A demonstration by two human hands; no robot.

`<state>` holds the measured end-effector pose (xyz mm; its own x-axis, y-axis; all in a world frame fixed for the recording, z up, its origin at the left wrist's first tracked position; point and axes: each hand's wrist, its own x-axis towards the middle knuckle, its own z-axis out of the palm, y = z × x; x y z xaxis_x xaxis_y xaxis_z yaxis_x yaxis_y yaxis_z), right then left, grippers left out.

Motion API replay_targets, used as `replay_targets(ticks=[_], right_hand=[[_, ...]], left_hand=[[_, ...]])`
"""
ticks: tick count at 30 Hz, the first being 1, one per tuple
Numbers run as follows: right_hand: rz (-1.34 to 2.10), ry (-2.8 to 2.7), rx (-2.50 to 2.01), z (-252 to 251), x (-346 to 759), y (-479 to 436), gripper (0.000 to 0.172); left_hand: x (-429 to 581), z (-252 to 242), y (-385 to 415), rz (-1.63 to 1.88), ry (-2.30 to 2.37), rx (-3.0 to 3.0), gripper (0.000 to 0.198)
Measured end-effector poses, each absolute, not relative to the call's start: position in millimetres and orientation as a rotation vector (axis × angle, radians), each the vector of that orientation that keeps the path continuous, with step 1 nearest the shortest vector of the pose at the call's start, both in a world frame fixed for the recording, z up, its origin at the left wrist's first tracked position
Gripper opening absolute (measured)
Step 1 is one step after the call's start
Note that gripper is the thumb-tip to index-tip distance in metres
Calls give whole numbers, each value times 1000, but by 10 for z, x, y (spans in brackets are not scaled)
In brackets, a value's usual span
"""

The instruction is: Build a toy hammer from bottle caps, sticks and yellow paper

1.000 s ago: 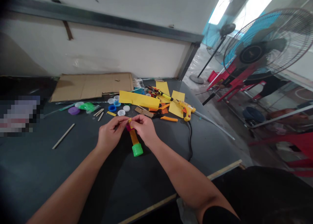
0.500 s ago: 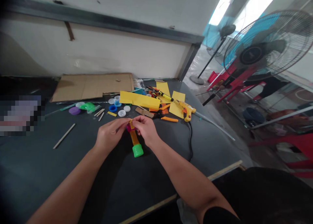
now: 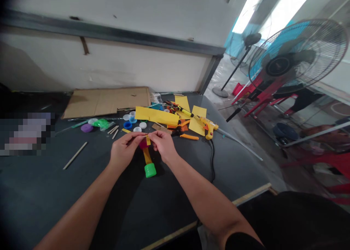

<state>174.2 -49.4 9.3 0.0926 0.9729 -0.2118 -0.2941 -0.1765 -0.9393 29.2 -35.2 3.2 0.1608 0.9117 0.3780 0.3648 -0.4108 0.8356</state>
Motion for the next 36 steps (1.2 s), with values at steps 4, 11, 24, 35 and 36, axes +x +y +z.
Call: replay_targets(ticks=[4,11,24,35,36], right_hand=[[1327,-843,-1196,119,1793,-425,26],[1340,-802,-1239,81,1879,-261,27],[1364,-783,-1271,130,1847,-230,25],[1365,-808,-1266,96,1848,-235,27],[1374,-806,-1260,97,1852,-236,27]], left_hand=[[313,96,-246,1126,1189,1710,28],[420,111,41,1026,1143,1732,28],[434,-8,143,1048,1097,1784,20],[479,67,60,1071,1126,1765,14],[482,65,60,1081,1132,1769,14]])
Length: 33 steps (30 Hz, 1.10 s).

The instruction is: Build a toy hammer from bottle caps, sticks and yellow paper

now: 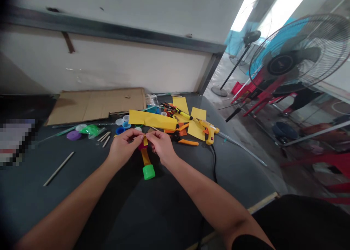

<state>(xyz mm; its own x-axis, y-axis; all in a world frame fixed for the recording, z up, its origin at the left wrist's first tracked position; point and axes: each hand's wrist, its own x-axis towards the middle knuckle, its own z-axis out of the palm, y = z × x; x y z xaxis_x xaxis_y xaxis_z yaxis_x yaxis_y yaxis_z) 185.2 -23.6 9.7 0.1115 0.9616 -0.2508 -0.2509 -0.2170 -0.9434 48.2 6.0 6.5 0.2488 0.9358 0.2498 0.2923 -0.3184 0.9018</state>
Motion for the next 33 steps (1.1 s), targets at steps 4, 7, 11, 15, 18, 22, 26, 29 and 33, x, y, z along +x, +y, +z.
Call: replay_targets(ticks=[4,7,11,15,18,22,26,29,33], right_hand=[[1404,-806,-1236,103,1856,-215,27],[1420,-838,-1234,123,1848,-179,24],[1467,-984,-1308,162,1868,-124,18],[1224,-1384,-1389,151,1955,-68,14],[643,-1783,-1282,99,2028,-18,15],[58,-2147,-1089,8,2056,37,18],[-144,-2168,-1018,-35,2020,46,18],[-145,-2133,-1006,-11,2005,36,21],[-72,-2083,-959,36,2015,52,21]], left_hand=[[473,36,89,1097,1157,1788,15],[432,25,126,1106,1183,1782,15],[361,22,177,1103,1202,1777,16],[312,6,225,1124,1187,1758,15],[300,7,235,1147,1179,1700,15],[306,24,206,1146,1193,1669,13],[310,14,193,1150,1191,1687,12],[306,-1,201,1145,1178,1705,13],[296,-2,205,1146,1152,1768,14]])
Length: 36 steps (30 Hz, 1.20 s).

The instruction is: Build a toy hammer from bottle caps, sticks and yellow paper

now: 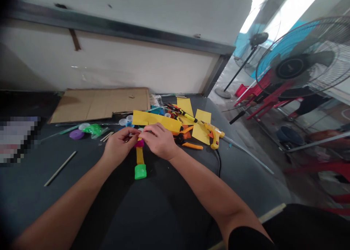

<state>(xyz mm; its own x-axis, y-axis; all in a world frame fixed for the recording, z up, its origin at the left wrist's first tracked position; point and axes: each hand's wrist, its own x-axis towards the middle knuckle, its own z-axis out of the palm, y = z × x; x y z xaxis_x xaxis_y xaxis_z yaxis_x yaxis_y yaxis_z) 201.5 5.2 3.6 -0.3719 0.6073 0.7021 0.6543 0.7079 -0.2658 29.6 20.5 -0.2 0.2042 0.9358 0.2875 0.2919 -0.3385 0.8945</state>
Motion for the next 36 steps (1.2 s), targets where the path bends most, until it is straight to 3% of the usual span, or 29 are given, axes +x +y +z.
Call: replay_targets(ticks=[13,22,36], right_hand=[[671,-1656,-1184,147,1937,111,8],[708,-1601,-1243,172,1929,98,9],[784,-1547,-1304,179,1930,110,8]], left_hand=[[266,-50,208,1176,1153,2037,15],[254,-95,211,1189,1139,2142,20],[280,-112,155,1330,1153,2398,11]])
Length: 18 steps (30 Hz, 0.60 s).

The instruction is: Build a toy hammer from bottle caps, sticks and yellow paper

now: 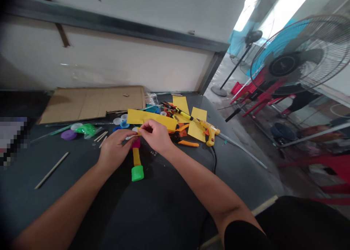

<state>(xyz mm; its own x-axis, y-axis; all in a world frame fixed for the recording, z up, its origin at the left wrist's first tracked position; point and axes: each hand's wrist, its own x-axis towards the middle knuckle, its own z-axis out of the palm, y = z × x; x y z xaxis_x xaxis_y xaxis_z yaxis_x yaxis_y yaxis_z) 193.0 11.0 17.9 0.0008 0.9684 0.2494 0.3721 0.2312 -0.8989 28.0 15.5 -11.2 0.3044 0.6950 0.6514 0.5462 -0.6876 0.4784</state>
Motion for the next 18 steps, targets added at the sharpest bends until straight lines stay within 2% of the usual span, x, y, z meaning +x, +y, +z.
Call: replay_targets(ticks=[3,7,11,16,18], right_hand=[[835,-1536,-1274,189,1931,118,8],[943,-1487,-1268,179,1931,140,9],[1124,-1359,-1261,159,1924,164,11],[1228,-1239,-1285,197,1918,140,20],[1256,-1252,-1268,214,1921,128,19]], left_hand=[[297,-113,129,1384,1172,2422,11],[310,-101,102,1391,1214,2404,21],[301,-106,103,1377,1128,2542,14],[308,-142,99,1350,1173,2514,14],[316,-145,94,1341,1183,2475,14]])
